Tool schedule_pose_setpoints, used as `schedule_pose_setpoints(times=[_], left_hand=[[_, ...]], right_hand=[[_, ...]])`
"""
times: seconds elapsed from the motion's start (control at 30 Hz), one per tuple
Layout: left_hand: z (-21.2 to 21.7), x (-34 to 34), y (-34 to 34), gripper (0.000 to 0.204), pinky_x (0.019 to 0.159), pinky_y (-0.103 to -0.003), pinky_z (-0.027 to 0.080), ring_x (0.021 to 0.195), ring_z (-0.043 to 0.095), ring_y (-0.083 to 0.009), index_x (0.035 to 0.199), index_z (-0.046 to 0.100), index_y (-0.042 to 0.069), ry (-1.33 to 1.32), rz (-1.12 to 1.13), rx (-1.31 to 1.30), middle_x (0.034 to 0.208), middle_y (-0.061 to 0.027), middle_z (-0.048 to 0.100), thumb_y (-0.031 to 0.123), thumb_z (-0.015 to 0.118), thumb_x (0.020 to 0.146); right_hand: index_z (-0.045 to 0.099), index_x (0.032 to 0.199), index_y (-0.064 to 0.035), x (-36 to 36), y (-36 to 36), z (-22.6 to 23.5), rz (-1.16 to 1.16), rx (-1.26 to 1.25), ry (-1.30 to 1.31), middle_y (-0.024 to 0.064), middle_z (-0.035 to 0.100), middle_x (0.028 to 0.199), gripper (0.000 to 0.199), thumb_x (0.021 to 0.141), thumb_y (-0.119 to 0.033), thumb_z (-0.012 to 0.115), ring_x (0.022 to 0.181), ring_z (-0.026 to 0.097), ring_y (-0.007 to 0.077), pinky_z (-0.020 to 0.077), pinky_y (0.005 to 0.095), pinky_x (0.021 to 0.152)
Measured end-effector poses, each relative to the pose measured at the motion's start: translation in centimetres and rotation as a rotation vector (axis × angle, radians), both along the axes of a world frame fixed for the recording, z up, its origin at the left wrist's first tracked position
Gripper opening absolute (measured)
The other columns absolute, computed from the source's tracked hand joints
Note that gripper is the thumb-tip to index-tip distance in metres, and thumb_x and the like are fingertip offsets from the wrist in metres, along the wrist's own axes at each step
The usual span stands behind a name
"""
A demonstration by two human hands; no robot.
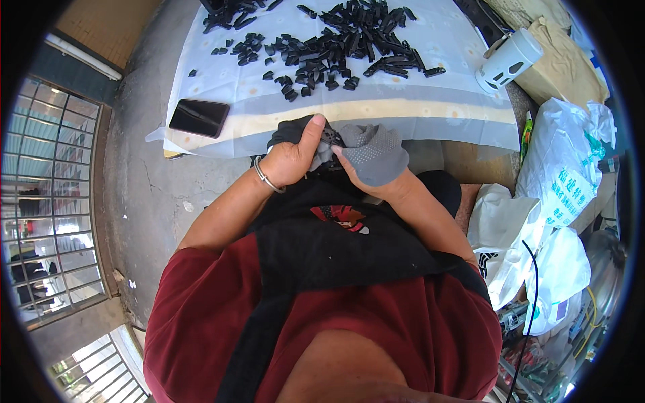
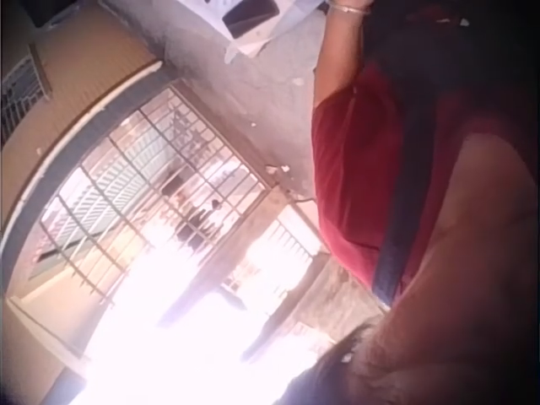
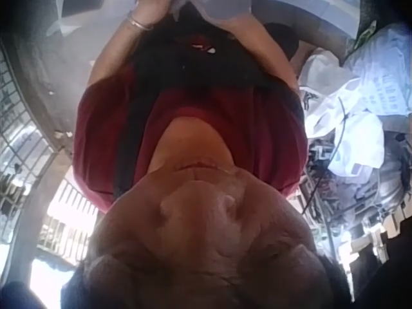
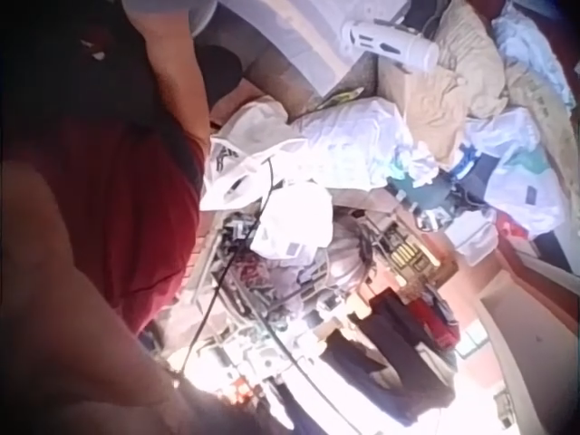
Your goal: Sorting and inspecting small black plastic components on a workbench in a production facility.
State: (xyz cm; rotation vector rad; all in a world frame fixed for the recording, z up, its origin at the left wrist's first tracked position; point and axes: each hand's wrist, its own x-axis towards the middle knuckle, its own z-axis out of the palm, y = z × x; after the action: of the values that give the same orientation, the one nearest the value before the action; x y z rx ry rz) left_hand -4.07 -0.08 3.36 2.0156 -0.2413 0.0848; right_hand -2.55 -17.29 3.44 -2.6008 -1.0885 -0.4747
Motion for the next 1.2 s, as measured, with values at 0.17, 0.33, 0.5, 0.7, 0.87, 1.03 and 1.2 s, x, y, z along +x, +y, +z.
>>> schedule_pose_setpoints(times=[0.17, 0.33, 0.5, 0.7, 0.87, 1.03, 1.2], left_hand=[[0.4, 0.7, 0.4, 0.04, 0.068, -0.031, 0.045, 0.073, 0.059, -0.0233, 0.091, 0.058, -0.001, 0.139, 0.022, -0.081, 0.08, -0.0127, 0.062, 0.031, 0.035, 0.093], [-0.1, 0.9, 0.4, 0.038, 0.068, -0.032, 0.045, 0.073, 0.059, -0.0282, 0.09, 0.059, 0.0, 0.075, 0.019, 0.01, 0.08, -0.0163, 0.062, 0.03, 0.036, 0.093], [-1.3, 1.2, 0.2, 0.031, 0.064, -0.036, 0.045, 0.072, 0.058, -0.0328, 0.082, 0.058, 0.0, -0.123, 0.002, 0.131, 0.077, -0.0176, 0.06, 0.024, 0.04, 0.09], [-2.2, 0.2, -0.4, 0.028, 0.062, -0.038, 0.044, 0.07, 0.057, -0.0326, 0.078, 0.056, 0.001, -0.16, -0.053, 0.328, 0.073, -0.0163, 0.059, 0.022, 0.04, 0.089], [-0.9, 2.1, 1.4, 0.051, 0.073, -0.041, 0.043, 0.081, 0.056, -0.0356, 0.089, 0.058, 0.003, 0.056, -0.105, 0.551, 0.081, -0.0181, 0.059, 0.045, 0.029, 0.09], [-1.8, 5.1, 4.4, 0.023, 0.072, -0.036, 0.046, 0.084, 0.058, -0.0267, 0.098, 0.059, 0.013, -0.1, 0.36, 0.785, 0.09, -0.0097, 0.061, 0.025, 0.051, 0.081], [-4.3, 6.7, 4.9, 0.022, 0.071, -0.036, 0.047, 0.085, 0.058, -0.0265, 0.099, 0.059, 0.014, -0.18, 0.289, 0.913, 0.094, -0.009, 0.06, 0.02, 0.049, 0.08]], right_hand=[[0.061, 0.083, -0.0103, 0.9, -0.7, 0.2, 0.081, 0.293, -0.054, 0.0064, 0.058, 0.071, 0.02, 0.077, -0.028, 0.056, 0.063, 0.055, 0.025, 0.0412, 0.0374, 0.053], [0.062, 0.082, -0.0108, 0.6, -0.7, -0.1, 0.046, 0.242, -0.017, 0.0064, 0.059, 0.074, 0.019, 0.077, -0.028, 0.057, 0.064, 0.055, 0.0255, 0.0418, 0.0378, 0.054], [0.062, 0.082, -0.0064, 0.7, -0.5, 0.0, 0.061, 0.123, -0.05, 0.0085, 0.061, 0.078, 0.018, 0.077, -0.024, 0.06, 0.07, 0.056, 0.0279, 0.0428, 0.0385, 0.061], [0.063, 0.081, -0.0089, 0.2, -0.1, -2.0, 0.118, 0.059, 0.083, 0.0097, 0.06, 0.076, 0.02, 0.08, -0.027, 0.055, 0.072, 0.055, 0.0311, 0.0415, 0.0422, 0.062], [0.061, 0.085, -0.0054, 1.9, -0.6, -2.3, 0.18, 0.106, 0.319, 0.0137, 0.059, 0.082, 0.027, 0.082, -0.031, 0.053, 0.077, 0.055, 0.033, 0.0427, 0.0437, 0.069], [0.057, 0.09, -0.0044, 9.3, -3.4, -1.2, -0.299, -0.08, -0.036, 0.0154, 0.059, 0.09, 0.023, 0.081, -0.025, 0.052, 0.086, 0.057, 0.0313, 0.0457, 0.042, 0.073], [0.059, 0.089, -0.0053, 13.7, -3.5, -1.8, -0.479, -0.311, 0.026, 0.0156, 0.059, 0.09, 0.019, 0.078, -0.019, 0.052, 0.082, 0.058, 0.0318, 0.0464, 0.0418, 0.07]])
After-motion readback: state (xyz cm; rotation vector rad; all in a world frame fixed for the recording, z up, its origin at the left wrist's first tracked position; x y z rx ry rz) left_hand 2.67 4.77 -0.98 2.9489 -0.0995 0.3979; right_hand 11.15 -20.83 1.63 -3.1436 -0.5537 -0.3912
